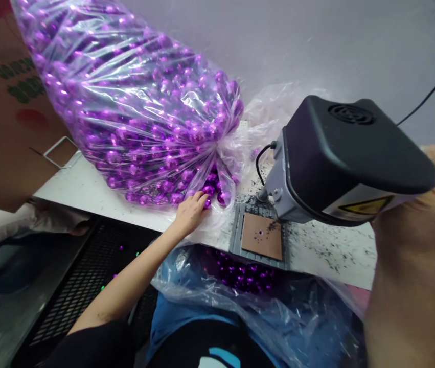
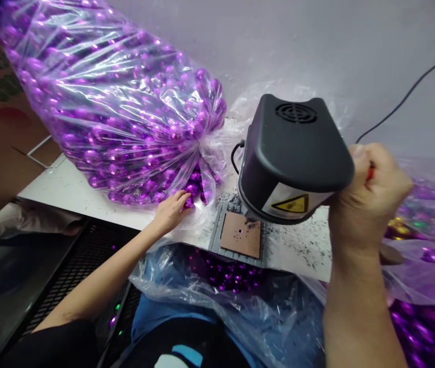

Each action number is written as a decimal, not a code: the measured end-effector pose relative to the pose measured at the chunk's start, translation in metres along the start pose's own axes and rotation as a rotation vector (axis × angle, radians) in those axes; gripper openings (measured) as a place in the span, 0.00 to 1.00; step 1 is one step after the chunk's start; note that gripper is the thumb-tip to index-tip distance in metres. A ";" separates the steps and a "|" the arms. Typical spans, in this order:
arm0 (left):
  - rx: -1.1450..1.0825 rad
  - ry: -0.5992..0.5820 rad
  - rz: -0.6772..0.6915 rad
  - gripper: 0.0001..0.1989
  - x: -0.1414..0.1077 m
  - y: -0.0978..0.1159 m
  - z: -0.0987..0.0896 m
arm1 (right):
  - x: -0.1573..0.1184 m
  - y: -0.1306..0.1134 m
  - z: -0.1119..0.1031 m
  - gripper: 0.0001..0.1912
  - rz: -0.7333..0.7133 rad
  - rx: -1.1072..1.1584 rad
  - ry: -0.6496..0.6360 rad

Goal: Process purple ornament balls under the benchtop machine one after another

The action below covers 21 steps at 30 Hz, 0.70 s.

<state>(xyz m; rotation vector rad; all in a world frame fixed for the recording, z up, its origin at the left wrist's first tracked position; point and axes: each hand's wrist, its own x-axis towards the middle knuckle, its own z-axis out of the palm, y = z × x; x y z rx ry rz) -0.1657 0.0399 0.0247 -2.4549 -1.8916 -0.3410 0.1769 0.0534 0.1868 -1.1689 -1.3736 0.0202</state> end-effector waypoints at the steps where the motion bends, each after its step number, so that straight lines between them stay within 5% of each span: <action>1: 0.031 -0.041 -0.022 0.23 0.002 -0.001 0.002 | 0.000 -0.002 0.000 0.20 0.005 0.000 -0.001; 5: -0.096 -0.038 -0.094 0.25 0.003 0.004 -0.003 | 0.000 -0.008 0.003 0.20 -0.017 0.043 0.039; 10: -0.913 0.214 -0.212 0.26 -0.003 0.015 -0.033 | -0.001 -0.016 0.007 0.22 0.014 0.058 0.046; 16: -1.903 -0.157 -0.362 0.27 -0.032 0.048 -0.042 | -0.002 -0.015 0.007 0.27 0.029 0.065 0.022; 21: -2.229 -0.419 -0.415 0.26 -0.044 0.082 -0.014 | -0.001 -0.013 0.006 0.28 0.034 0.048 0.011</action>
